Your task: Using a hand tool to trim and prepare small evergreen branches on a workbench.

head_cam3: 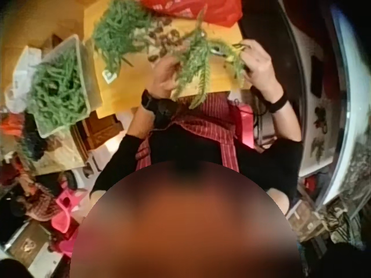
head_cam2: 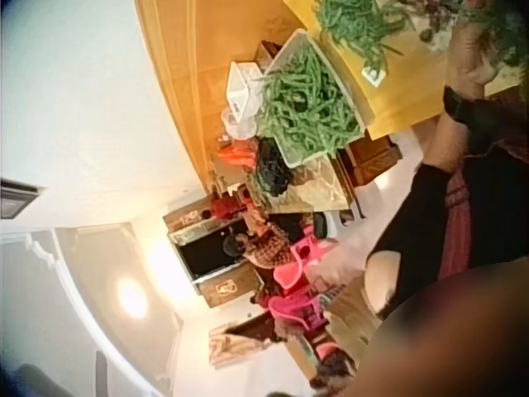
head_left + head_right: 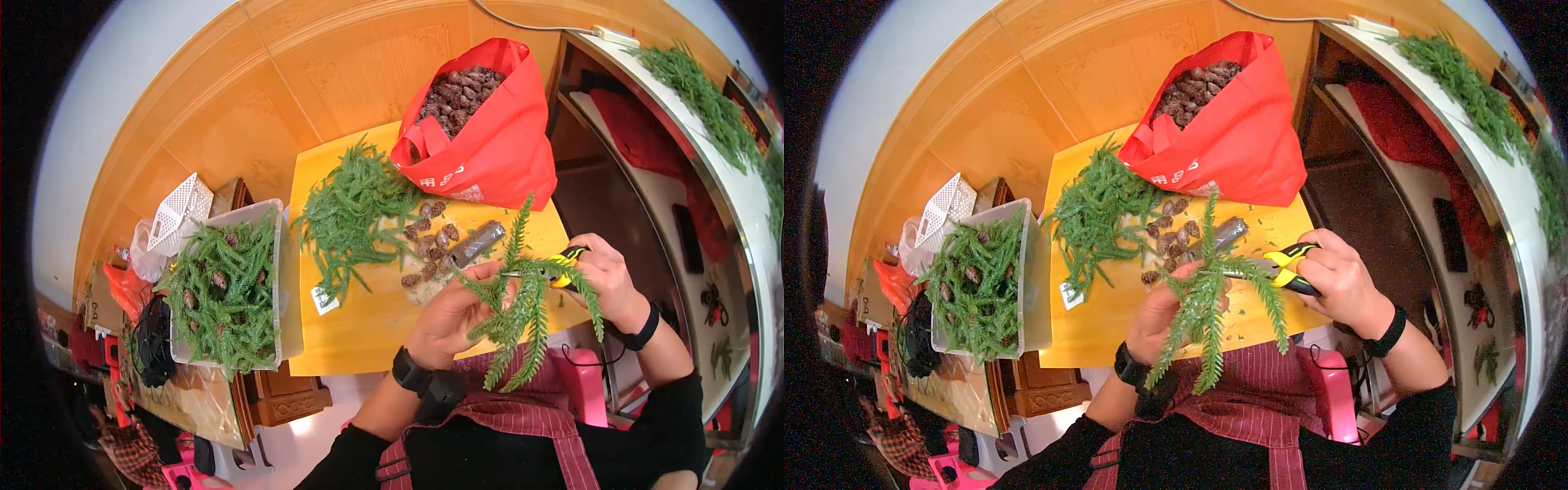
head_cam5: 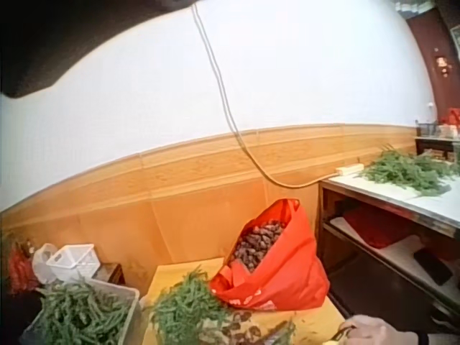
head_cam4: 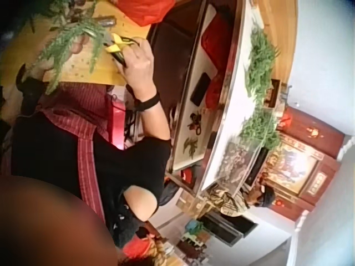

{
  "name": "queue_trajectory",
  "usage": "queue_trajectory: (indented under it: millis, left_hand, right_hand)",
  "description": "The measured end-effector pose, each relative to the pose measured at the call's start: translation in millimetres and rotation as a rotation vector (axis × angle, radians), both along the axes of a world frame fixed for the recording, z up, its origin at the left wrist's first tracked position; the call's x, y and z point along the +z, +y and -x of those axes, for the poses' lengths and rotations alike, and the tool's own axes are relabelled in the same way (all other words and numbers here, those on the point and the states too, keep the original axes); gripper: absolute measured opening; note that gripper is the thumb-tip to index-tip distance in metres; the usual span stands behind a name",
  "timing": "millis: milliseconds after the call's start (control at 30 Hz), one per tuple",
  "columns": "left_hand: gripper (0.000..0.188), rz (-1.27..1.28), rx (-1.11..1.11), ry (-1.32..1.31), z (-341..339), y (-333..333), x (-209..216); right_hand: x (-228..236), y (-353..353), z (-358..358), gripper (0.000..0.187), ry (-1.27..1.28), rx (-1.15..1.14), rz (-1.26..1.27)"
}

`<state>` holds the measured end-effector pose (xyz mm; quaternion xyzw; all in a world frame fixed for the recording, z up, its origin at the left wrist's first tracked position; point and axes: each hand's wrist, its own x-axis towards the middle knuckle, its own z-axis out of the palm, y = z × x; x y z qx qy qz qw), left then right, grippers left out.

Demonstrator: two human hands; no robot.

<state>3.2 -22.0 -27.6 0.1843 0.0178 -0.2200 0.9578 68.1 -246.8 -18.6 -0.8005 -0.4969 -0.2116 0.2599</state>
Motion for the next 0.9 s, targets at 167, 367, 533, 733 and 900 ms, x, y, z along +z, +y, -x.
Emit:
queue_trajectory:
  millis: [167, 367, 533, 733, 900]
  left_hand:
    - [0.015, -0.1, -0.001, -0.151, -11, 7, -16]
    - [0.012, -0.239, 0.058, -0.095, -8, 6, -9]
    - [0.013, -0.331, 0.118, 0.073, -2, 4, 5]
    - [0.009, -0.187, -0.014, -0.044, -4, 13, 0]
    - [0.008, -0.25, 0.04, -0.031, -2, 8, 3]
  right_hand:
    - [-5, 4, 2, 0.018, 0.091, -0.003, -0.005]
    - [-5, 7, 1, 0.015, 0.069, -0.04, -0.023]
    - [-9, 6, -1, 0.022, 0.1, -0.046, 0.012]
    - [-10, 6, -1, 0.024, 0.168, 0.009, 0.016]
    - [-9, 6, 0, 0.026, 0.191, 0.002, 0.028]
